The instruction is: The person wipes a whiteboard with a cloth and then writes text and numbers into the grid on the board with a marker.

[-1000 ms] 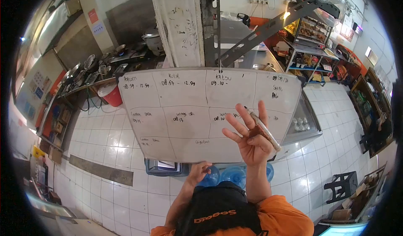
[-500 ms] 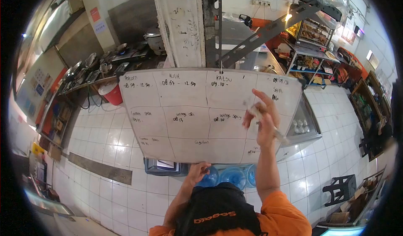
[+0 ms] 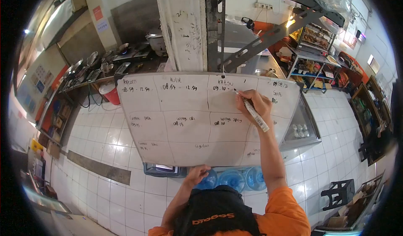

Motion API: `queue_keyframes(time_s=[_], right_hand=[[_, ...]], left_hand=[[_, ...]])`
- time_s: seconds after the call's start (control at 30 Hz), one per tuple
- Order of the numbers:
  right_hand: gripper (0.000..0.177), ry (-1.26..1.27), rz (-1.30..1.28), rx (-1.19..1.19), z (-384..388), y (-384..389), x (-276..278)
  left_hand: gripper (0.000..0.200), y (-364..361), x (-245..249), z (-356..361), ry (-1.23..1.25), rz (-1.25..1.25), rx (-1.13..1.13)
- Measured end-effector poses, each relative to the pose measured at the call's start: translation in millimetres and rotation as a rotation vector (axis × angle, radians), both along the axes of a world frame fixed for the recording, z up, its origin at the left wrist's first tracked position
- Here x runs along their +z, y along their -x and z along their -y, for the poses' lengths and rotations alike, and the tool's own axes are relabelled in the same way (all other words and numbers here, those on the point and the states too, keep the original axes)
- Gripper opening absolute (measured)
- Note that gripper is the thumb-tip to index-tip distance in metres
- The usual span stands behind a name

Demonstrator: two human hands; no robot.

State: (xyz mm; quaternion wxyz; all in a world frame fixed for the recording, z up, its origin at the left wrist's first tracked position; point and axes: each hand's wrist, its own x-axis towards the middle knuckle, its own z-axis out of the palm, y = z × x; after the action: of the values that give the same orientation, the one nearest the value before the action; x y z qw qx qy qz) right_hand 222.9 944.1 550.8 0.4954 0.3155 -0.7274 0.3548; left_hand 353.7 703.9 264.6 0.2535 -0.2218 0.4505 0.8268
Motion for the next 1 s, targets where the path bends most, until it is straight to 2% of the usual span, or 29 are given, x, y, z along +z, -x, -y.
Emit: queue_keyframes(time_s=[0.27,0.43,0.63,0.7,0.77,0.83,0.93,1.0], right_hand=[[0.015,0.049,0.009,-0.032,1,1,-2],[0.014,0.06,0.049,-0.08,4,-5,4],[0.014,0.093,0.031,-0.071,1,-3,-1],[0.015,0.106,0.043,-0.085,0,-3,-4],[0.018,0.086,0.046,-0.114,0,-7,1],[0.02,0.099,0.043,-0.138,-1,-8,-1],[0.02,0.151,0.052,-0.147,-2,-3,-7],[0.02,0.174,0.104,-0.143,0,-5,-5]], left_hand=[[0.015,-2,-45,12,0.008,-0.115,-0.085],[0.009,-1,-40,11,0.01,-0.009,-0.077],[0.009,0,-40,14,-0.008,-0.007,-0.089],[0.01,-1,-66,21,0.134,-0.323,-0.207],[0.013,-4,-74,23,0.131,-0.405,-0.226],[0.016,-6,-64,21,-0.016,-0.254,-0.148],[0.02,2,-51,17,-0.076,0.0,-0.086],[0.019,-2,-86,22,0.226,-0.482,-0.209]])
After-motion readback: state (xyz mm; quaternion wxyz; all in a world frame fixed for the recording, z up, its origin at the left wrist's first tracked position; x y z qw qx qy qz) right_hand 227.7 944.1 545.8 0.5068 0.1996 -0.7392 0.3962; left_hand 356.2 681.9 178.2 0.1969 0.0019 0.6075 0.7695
